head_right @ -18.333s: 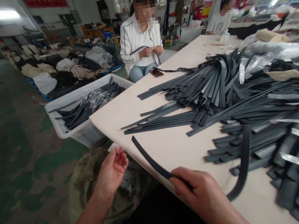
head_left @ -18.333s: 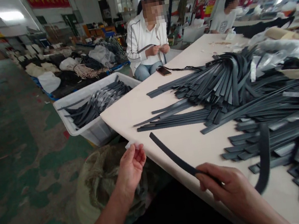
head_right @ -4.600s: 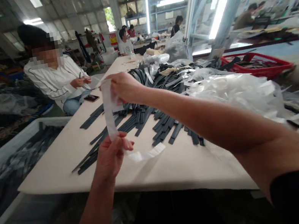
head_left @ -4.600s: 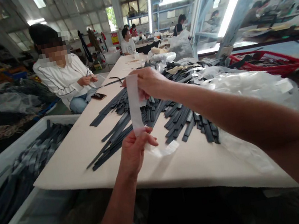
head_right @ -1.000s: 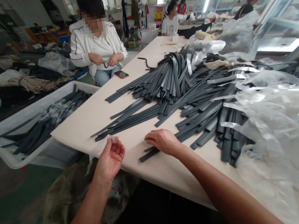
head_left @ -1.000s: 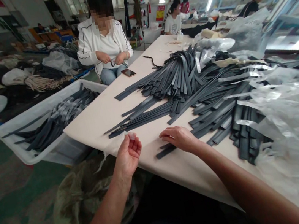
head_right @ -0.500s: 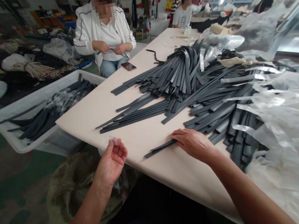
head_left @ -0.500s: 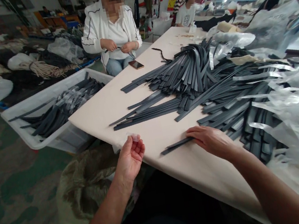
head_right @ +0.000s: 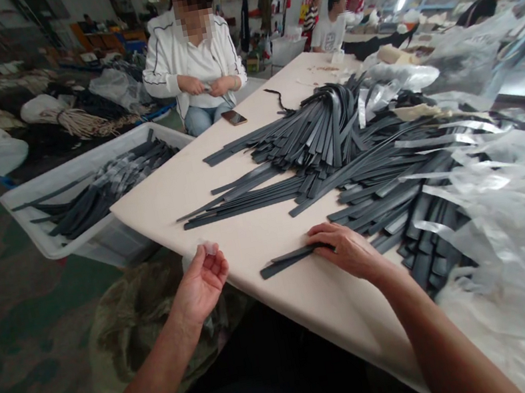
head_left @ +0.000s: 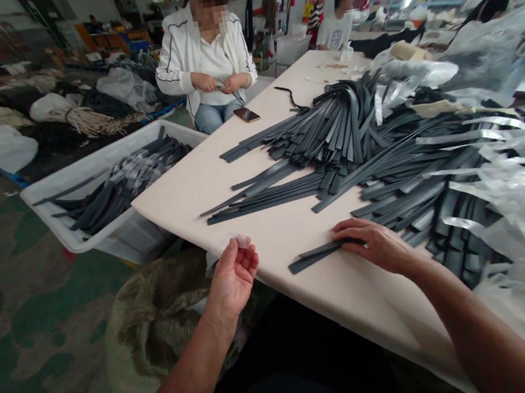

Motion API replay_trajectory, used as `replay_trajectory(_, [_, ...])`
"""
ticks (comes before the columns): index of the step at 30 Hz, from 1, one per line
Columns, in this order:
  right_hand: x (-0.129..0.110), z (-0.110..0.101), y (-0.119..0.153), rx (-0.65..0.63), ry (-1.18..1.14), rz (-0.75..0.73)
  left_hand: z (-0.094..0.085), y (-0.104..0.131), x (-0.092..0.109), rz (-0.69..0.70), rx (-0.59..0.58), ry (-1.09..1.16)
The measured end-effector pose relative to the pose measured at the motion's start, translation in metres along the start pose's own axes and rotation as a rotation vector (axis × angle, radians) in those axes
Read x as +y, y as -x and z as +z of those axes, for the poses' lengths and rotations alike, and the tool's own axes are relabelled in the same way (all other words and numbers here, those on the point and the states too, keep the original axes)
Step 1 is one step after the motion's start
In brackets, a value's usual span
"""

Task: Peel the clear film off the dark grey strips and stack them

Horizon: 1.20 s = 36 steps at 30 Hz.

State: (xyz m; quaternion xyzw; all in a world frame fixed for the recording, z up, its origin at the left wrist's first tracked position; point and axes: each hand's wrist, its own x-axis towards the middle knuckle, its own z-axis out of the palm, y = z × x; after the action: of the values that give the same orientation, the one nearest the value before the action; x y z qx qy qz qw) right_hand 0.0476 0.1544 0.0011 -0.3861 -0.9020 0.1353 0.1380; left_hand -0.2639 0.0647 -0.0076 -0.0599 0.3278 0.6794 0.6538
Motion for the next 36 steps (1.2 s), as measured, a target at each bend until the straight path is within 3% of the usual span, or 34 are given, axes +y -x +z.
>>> replay_trajectory(5, [-0.015,0.000,-0.008,0.100,-0.023,0.061,-0.002,0.000,-0.002,0.013,-0.014,0.000])
replay_trajectory(14, [-0.112,0.008,-0.031,0.124,-0.298,0.174,-0.001,-0.003,-0.002,0.085,-0.026,0.025])
replay_trajectory(22, [-0.131,0.020,-0.043,-0.010,-0.226,0.219,-0.005,-0.005,-0.001,0.098,0.008,0.030])
replay_trajectory(27, [-0.153,0.028,-0.055,-0.080,-0.147,0.171,-0.015,0.003,-0.010,0.074,0.021,-0.013])
replay_trajectory(31, [-0.157,0.008,-0.052,-0.183,-0.065,0.129,-0.019,0.002,0.003,0.114,0.075,0.039])
replay_trajectory(36, [-0.160,-0.045,-0.004,-0.133,-0.143,0.068,-0.021,0.005,0.046,0.262,0.126,0.146])
